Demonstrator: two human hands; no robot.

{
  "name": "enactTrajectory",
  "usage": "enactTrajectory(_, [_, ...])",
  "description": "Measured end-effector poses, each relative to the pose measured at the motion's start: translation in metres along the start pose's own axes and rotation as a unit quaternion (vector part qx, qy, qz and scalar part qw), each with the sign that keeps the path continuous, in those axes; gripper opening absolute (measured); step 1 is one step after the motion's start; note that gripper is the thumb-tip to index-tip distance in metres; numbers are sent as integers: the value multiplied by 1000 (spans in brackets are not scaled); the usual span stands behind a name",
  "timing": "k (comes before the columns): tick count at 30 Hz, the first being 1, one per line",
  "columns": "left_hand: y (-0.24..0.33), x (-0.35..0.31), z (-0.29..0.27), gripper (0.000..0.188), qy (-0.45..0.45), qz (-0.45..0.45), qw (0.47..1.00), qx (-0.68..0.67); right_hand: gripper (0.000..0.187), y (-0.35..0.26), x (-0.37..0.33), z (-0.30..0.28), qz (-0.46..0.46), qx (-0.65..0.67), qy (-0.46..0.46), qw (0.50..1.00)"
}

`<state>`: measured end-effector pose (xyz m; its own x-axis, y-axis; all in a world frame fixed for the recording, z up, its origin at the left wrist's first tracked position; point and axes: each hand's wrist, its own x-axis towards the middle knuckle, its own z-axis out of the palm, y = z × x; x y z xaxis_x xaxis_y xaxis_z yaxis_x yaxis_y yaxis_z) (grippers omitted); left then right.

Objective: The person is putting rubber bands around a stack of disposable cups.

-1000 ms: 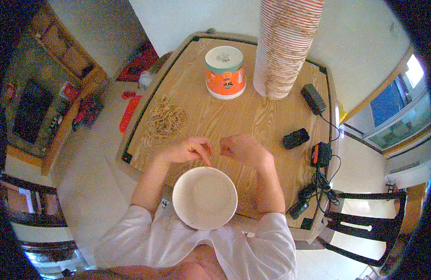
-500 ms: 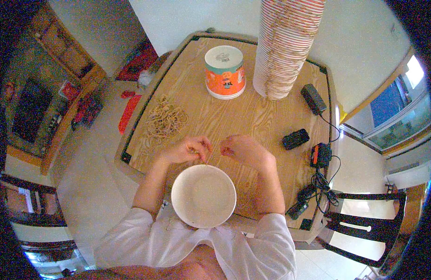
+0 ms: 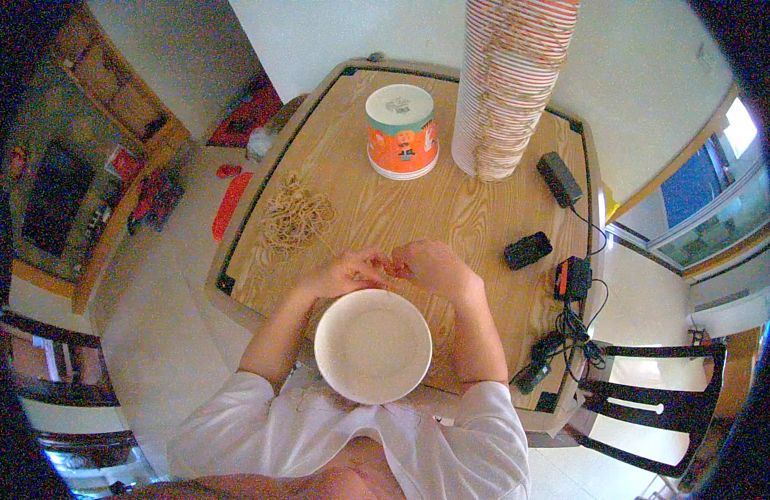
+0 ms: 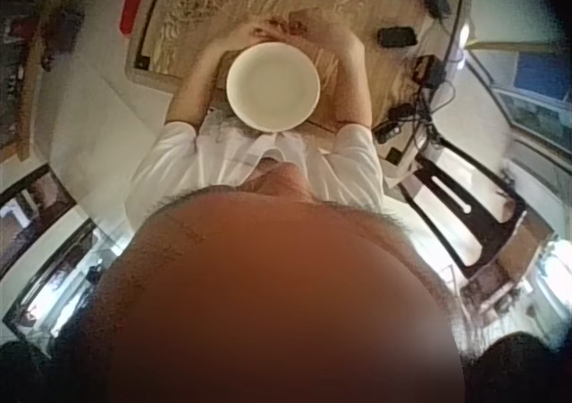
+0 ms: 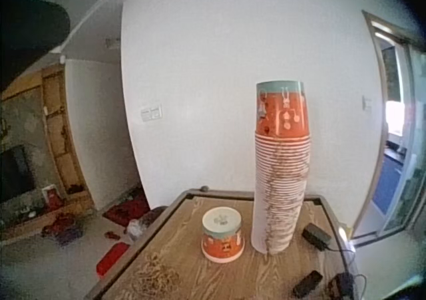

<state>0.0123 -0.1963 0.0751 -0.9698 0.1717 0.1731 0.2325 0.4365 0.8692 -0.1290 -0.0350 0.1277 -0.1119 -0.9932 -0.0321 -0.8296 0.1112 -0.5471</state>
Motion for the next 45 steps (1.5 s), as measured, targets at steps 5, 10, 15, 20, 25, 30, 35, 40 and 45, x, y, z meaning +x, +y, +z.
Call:
enactTrajectory(5, [1, 0, 7, 11, -15, -39, 999, 24, 10, 0, -2, 0, -12, -8, -11, 1000])
enactTrajectory(10, [-5, -8, 20, 11, 0, -107, 975, -195, 10, -7, -8, -7, -34, 8, -27, 999])
enactTrajectory(15, [-1, -8, 29, 14, 63, -201, 878, -429, 10, -17, -13, -10, -21, 59, -19, 998])
enactTrajectory(20, [25, -5, 36, 19, 155, -290, 776, -538, 13, -19, -18, -11, -53, 52, 12, 997])
enactTrajectory(25, [25, -10, 34, 21, 177, -300, 774, -529, 13, -20, -21, -12, -38, 23, 32, 999])
enactTrajectory(30, [32, -8, 27, 23, 188, -278, 887, -316, 14, -25, -20, -15, 24, 5, 34, 999])
enactTrajectory(35, [23, -4, 24, 22, 181, -250, 912, -272, 13, -20, -16, -11, 23, 1, 56, 998])
enactTrajectory(40, [27, 2, 21, 22, 181, -277, 913, -240, 12, -19, -13, -11, 44, 8, 63, 997])
enactTrajectory(45, [18, 5, 18, 22, 185, -259, 925, -209, 11, -17, -9, -8, 27, -14, 96, 995])
